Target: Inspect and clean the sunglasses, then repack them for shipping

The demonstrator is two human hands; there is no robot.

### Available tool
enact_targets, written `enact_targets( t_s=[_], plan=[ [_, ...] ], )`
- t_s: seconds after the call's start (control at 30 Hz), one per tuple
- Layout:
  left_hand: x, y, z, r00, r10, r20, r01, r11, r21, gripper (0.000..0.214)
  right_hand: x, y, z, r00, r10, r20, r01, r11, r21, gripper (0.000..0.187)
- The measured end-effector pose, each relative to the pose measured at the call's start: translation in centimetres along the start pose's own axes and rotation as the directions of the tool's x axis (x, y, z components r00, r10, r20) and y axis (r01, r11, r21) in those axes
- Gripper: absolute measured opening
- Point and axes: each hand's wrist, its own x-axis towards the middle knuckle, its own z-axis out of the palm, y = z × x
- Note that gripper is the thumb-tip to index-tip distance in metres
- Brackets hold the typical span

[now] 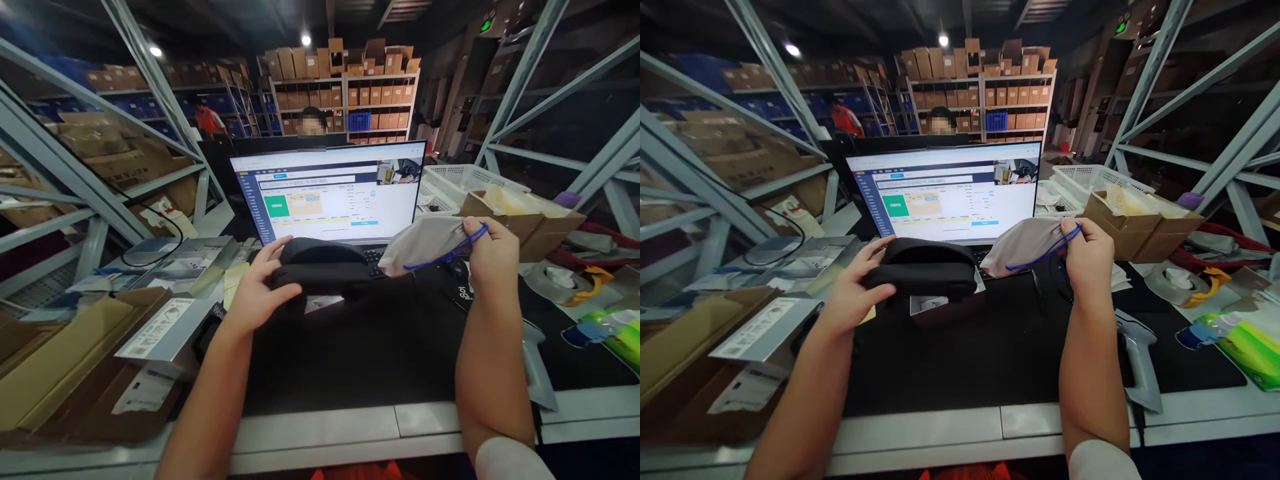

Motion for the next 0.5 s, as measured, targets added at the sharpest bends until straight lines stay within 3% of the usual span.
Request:
enact_targets(
  t_s=[0.07, 0.17, 0.27, 0.33, 0.43, 0.5],
  plan=[
    [-1.5, 1.2, 0.4, 1.000, 0.029, -0.007, -0.029, 0.992, -0.124, 0.035, 0.2, -0.2, 0.2, 0.990, 0.110, -0.083, -0.096, 0.983, 0.160, 0.028],
    [-5.3, 1.0, 3.4, 1.000, 0.013, 0.009, -0.011, 0.987, -0.161, 0.041, 0.3, -0.6, 0.9, 0.974, 0.195, -0.111, -0.169, 0.963, 0.212, 0.027],
    [-10.0, -0.3, 7.1, 0.996, -0.081, 0.030, 0.083, 0.991, -0.105, 0.042, 0.1, -0.7, 1.8, 0.985, 0.153, -0.086, -0.131, 0.966, 0.223, 0.025],
    [-12.5, -1.3, 8.5, 0.987, -0.123, 0.101, 0.128, 0.991, -0.041, 0.043, -0.5, -0.9, 2.4, 0.991, 0.121, -0.051, -0.102, 0.957, 0.273, 0.022],
    [-14.2, -2.5, 8.6, 0.972, -0.135, 0.193, 0.132, 0.991, 0.027, 0.052, -2.3, -2.6, 2.8, 0.999, 0.050, -0.010, -0.044, 0.951, 0.306, 0.021],
    [-14.3, -2.9, 8.1, 0.961, -0.156, 0.228, 0.156, 0.988, 0.017, 0.061, -4.3, -4.8, 2.9, 0.993, -0.079, -0.084, 0.100, 0.956, 0.275, 0.020]
  ],
)
